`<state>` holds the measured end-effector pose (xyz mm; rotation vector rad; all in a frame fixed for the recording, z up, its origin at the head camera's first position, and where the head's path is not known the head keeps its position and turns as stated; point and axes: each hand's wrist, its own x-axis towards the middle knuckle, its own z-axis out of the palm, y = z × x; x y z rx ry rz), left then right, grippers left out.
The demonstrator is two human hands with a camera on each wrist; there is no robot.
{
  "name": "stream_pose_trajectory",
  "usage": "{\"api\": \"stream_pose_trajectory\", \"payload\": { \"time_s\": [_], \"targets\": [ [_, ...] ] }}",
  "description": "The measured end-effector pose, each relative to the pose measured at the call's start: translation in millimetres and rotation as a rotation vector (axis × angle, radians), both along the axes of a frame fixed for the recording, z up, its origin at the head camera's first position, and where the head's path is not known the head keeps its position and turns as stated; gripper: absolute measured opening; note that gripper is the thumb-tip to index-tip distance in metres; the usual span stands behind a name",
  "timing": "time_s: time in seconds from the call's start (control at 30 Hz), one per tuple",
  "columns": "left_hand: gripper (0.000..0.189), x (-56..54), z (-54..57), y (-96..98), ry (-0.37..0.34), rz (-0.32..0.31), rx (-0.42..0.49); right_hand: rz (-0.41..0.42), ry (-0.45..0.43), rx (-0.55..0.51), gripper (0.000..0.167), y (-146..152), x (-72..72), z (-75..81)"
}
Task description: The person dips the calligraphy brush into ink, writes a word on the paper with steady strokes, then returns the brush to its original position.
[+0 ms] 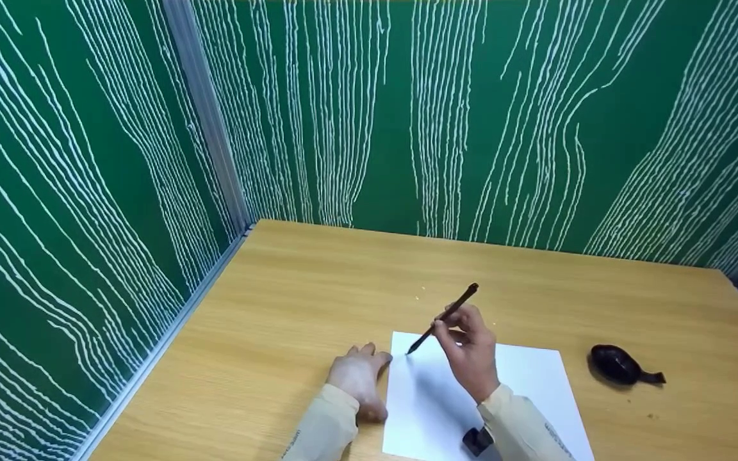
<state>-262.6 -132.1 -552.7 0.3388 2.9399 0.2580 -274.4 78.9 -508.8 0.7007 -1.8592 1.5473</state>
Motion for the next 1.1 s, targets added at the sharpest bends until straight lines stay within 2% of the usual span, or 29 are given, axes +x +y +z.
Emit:
{"api": "stream_pose_trajectory", "payload": {
  "time_s": [0.33, 0.67, 0.87, 1.1],
  "targets": [
    [0.108, -2.8, -1.5, -0.8, -0.017, -0.009, -0.005, 0.024, -0.006, 0.000, 0.026, 2.1, -2.0, 2.6],
    [0.112, 2.1, 12.0, 2.4, -0.081, 0.026, 0.040, 0.039, -0.022, -0.006, 0.026, 3.1, -0.7, 3.3],
    [0.111, 0.8, 7.3, 1.6, -0.060, 0.035, 0.029, 0.050, -0.003, -0.006, 0.025, 3.2, -1.1, 4.0],
    [0.108, 5.1, 19.3, 5.2, -0.089, 0.051, 0.034, 0.057, 0.010, -0.005, 0.027, 4.0, -1.7, 3.3]
  ]
}}
